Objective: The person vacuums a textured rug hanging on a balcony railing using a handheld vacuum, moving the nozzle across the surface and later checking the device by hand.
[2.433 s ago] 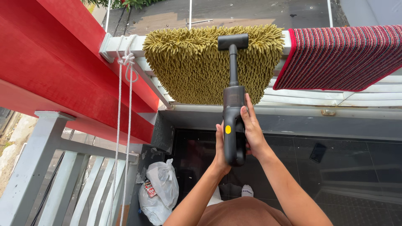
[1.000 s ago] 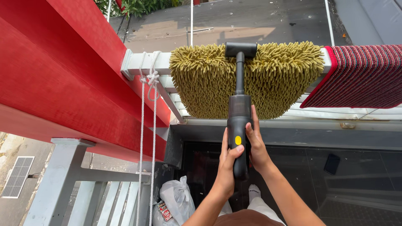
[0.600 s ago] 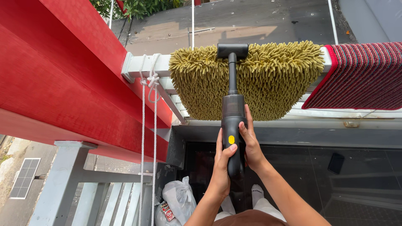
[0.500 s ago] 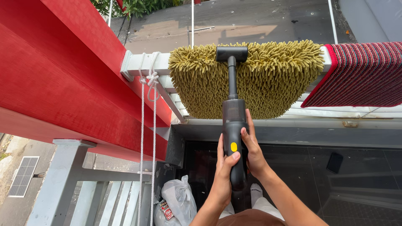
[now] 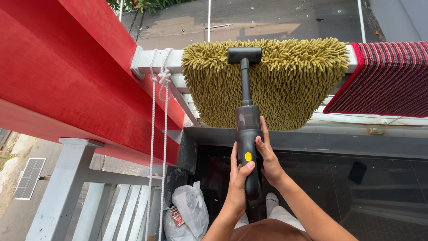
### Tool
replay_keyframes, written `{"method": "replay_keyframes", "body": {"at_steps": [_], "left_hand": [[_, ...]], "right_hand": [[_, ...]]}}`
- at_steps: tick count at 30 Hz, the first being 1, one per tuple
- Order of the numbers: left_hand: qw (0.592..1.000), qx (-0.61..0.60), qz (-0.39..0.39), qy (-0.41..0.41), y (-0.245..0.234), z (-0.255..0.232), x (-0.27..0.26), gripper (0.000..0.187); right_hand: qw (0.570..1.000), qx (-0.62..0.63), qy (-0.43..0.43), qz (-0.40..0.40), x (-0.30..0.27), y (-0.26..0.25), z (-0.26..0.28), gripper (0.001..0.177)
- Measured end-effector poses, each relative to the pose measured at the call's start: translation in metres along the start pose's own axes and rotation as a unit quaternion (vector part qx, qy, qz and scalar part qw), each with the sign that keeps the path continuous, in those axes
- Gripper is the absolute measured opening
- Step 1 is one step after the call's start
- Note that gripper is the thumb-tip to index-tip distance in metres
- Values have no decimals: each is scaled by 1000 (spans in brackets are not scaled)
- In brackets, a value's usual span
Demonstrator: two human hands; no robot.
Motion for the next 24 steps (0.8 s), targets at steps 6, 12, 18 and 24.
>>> {"method": "replay_keyframes", "body": {"at_steps": [6, 12, 18, 24], "left_hand": [[1000, -6, -12, 15, -2, -7, 25, 97], [1000, 3, -19, 18, -1, 1, 15, 100], [998, -47, 13, 32, -11, 13, 24, 89], [958, -238, 162, -7, -17, 42, 39, 85]], "right_hand": [[999, 31, 14, 19, 27, -7, 3, 100], [999, 30, 15, 17, 17, -11, -8, 100], [993, 50, 92, 46, 15, -8, -12, 100], [994, 53, 87, 28, 17, 10, 19, 91]]}}
Point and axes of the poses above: each hand's wrist, its own x-axis towards the middle knuckle, its own y-axis out of the palm, z = x × y, the point moved 7 cm from there along x, towards the middle knuckle, and after that the axes turned 8 degrees about z, right-handed, at the moved point
